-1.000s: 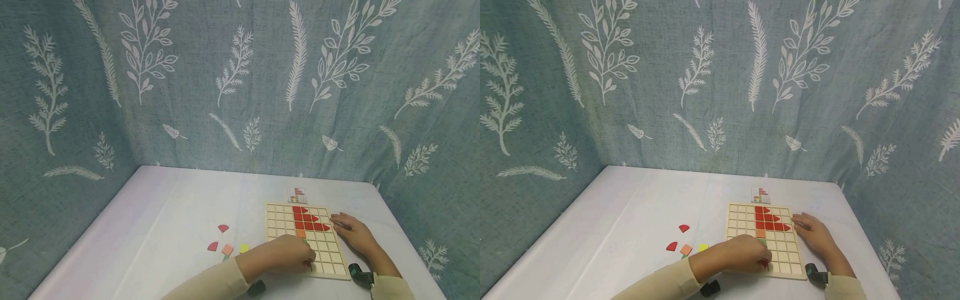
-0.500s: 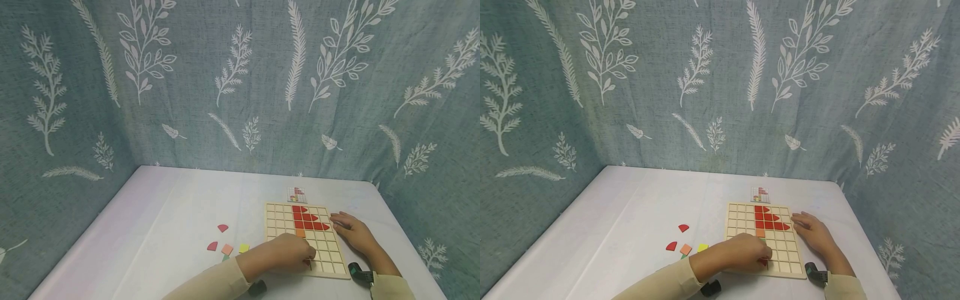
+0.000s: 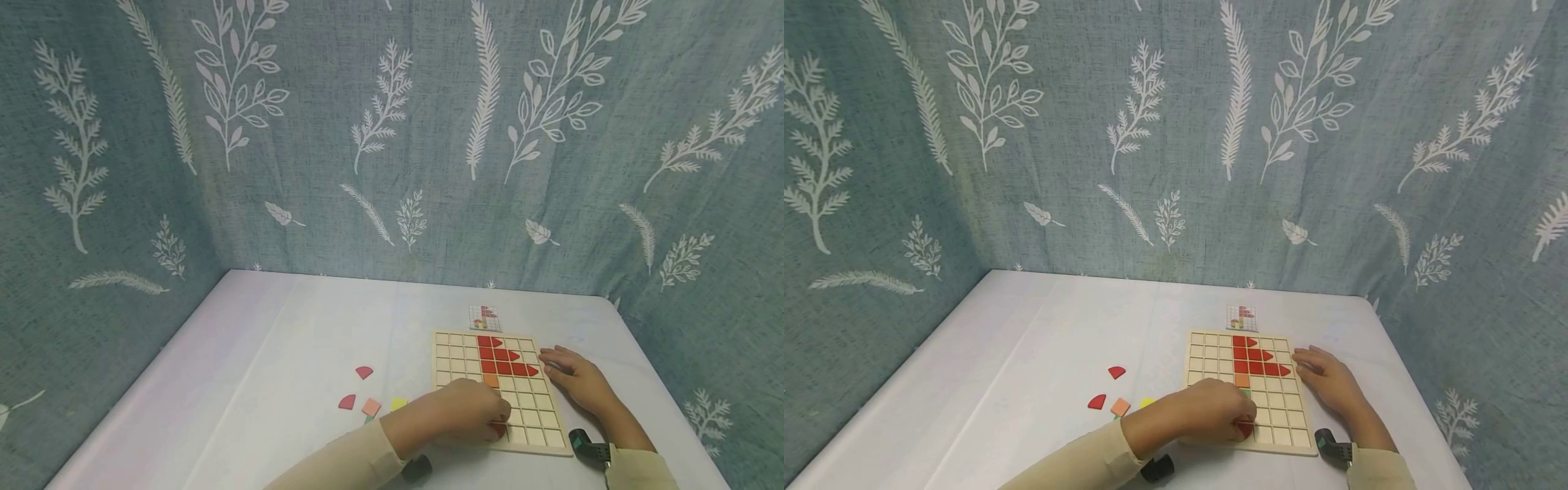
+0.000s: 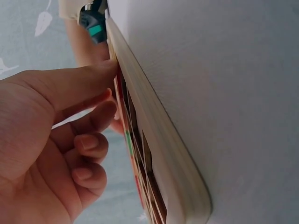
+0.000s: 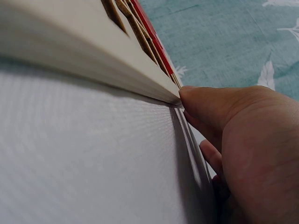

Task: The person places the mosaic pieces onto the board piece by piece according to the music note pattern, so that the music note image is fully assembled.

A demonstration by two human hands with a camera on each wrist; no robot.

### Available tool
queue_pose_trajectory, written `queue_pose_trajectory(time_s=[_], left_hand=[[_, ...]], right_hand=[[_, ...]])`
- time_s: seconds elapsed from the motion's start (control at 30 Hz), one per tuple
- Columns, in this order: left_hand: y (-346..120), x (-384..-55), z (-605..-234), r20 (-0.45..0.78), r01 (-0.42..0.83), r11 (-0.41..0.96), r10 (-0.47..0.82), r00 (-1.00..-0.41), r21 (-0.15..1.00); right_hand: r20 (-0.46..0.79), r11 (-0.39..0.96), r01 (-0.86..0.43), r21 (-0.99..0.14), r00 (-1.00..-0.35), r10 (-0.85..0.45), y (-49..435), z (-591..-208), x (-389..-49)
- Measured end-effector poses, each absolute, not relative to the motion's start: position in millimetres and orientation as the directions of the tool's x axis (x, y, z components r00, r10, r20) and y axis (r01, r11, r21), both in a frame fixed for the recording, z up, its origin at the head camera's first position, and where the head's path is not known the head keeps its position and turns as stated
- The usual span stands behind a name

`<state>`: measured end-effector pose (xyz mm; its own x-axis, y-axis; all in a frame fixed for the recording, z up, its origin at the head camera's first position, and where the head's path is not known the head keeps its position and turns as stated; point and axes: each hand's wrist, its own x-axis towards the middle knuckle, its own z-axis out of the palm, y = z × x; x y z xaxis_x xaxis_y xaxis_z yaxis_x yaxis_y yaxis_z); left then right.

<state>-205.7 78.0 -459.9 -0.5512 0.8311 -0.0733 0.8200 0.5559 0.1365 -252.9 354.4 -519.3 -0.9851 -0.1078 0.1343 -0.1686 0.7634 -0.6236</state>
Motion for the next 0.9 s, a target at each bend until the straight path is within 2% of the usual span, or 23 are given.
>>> queue_pose_trajectory(time_s=[0.2, 0.43, 0.57, 0.9], left_hand=[[73, -204, -455, -0.078, 0.814, 0.559, 0.829, -0.554, 0.158], [56, -212, -452, -0.094, 0.761, 0.61, 0.79, -0.606, 0.22], [42, -218, -449, -0.085, 0.758, 0.621, 0.782, -0.618, 0.199], [7, -221, -447, -0.085, 0.696, 0.695, 0.716, -0.693, 0.179]], right_hand=[[0.132, 0.759, -0.174, -0.628, -0.984, -0.116, 354, -518, -253], [0.126, 0.759, -0.172, -0.628, -0.985, -0.119, 354, -517, -252], [0.126, 0.762, -0.169, -0.625, -0.985, -0.116, 353, -517, -252], [0.118, 0.775, -0.156, -0.613, -0.987, -0.106, 353, -519, -253]])
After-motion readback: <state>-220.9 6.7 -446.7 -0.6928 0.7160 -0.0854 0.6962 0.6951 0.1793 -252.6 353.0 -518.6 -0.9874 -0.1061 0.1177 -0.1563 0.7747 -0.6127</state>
